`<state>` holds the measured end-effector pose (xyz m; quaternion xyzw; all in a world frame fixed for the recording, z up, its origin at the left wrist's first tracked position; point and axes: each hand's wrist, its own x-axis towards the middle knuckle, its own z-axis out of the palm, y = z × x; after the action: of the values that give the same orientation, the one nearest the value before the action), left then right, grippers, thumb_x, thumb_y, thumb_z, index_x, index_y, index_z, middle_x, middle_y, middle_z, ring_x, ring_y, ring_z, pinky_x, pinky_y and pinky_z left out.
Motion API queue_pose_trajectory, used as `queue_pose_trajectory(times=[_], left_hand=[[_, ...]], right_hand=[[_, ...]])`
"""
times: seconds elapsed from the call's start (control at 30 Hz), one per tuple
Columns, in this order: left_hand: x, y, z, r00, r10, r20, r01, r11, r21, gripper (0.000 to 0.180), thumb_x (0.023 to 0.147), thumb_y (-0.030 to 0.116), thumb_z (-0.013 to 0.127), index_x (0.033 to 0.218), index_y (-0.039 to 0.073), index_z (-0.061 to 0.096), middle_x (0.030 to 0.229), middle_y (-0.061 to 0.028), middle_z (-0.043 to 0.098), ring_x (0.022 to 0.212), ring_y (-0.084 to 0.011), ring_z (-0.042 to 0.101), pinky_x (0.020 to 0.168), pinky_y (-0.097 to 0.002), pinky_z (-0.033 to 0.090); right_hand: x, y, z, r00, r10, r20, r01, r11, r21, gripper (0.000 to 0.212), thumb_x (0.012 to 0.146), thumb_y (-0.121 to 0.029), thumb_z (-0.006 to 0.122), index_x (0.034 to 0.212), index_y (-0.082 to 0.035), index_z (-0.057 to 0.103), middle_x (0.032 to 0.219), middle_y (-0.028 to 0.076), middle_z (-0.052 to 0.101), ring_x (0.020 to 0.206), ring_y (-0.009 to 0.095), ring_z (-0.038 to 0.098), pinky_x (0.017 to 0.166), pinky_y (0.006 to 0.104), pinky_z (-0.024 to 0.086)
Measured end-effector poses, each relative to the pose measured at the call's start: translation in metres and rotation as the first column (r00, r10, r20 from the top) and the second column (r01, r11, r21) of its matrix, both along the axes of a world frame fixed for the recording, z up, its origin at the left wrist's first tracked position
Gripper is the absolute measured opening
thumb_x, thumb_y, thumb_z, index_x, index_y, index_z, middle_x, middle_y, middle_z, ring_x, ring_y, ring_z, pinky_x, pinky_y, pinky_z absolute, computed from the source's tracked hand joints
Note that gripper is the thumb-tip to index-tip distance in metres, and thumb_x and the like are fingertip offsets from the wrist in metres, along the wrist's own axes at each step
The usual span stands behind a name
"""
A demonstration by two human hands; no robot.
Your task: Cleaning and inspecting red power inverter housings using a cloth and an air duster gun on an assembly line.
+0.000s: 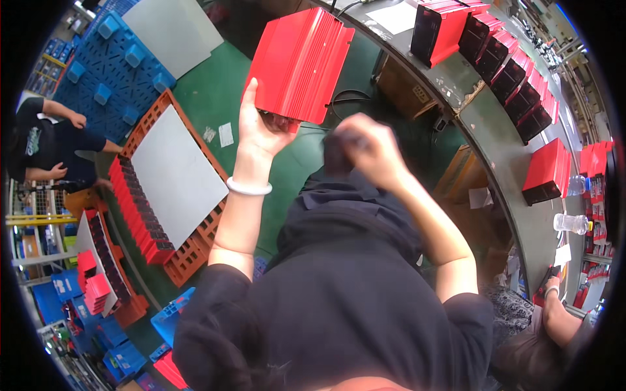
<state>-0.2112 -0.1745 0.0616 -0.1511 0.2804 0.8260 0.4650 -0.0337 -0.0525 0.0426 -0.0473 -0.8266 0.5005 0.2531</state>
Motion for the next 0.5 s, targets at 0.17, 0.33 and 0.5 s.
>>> queue_pose_trajectory(times=[0.17, 0.33, 0.5], left_hand=[[0.005, 0.004, 0.007, 1.000, -0.003, 0.010, 0.003, 0.997, -0.077, 0.048, 0.083, 0.046, 0.060, 0.116, 0.011, 0.056, 0.109, -0.0058, 0.062, 0.095, -0.0240, 0.062, 0.082, -0.0412, 0.052], [0.008, 0.009, 0.007, 0.989, -0.144, 0.022, 0.145, 0.989, -0.036, 0.047, 0.083, 0.048, 0.058, 0.116, 0.015, 0.058, 0.116, -0.0033, 0.061, 0.103, -0.0233, 0.058, 0.087, -0.0386, 0.048], [0.011, 0.005, 0.012, 0.983, -0.178, -0.043, 0.178, 0.984, -0.011, 0.054, 0.086, 0.051, 0.052, 0.123, 0.011, 0.053, 0.120, -0.0069, 0.059, 0.109, -0.0242, 0.056, 0.091, -0.0430, 0.047]], right_hand=[[-0.027, 0.041, 0.051, 0.867, -0.377, -0.325, 0.291, 0.914, -0.283, 0.014, 0.084, -0.005, 0.065, 0.095, 0.000, 0.057, 0.088, 0.004, 0.064, 0.080, 0.012, 0.061, 0.072, 0.0271, 0.049], [-0.039, 0.034, 0.047, 0.902, -0.096, -0.420, 0.347, 0.740, 0.576, 0.035, 0.058, -0.001, 0.066, 0.092, -0.007, 0.059, 0.086, 0.006, 0.062, 0.084, 0.027, 0.059, 0.073, 0.0356, 0.048], [-0.022, -0.007, 0.029, 0.934, 0.066, -0.351, 0.215, 0.683, 0.699, 0.028, 0.064, -0.010, 0.066, 0.091, -0.013, 0.059, 0.093, -0.002, 0.062, 0.094, 0.019, 0.057, 0.078, 0.0328, 0.045]])
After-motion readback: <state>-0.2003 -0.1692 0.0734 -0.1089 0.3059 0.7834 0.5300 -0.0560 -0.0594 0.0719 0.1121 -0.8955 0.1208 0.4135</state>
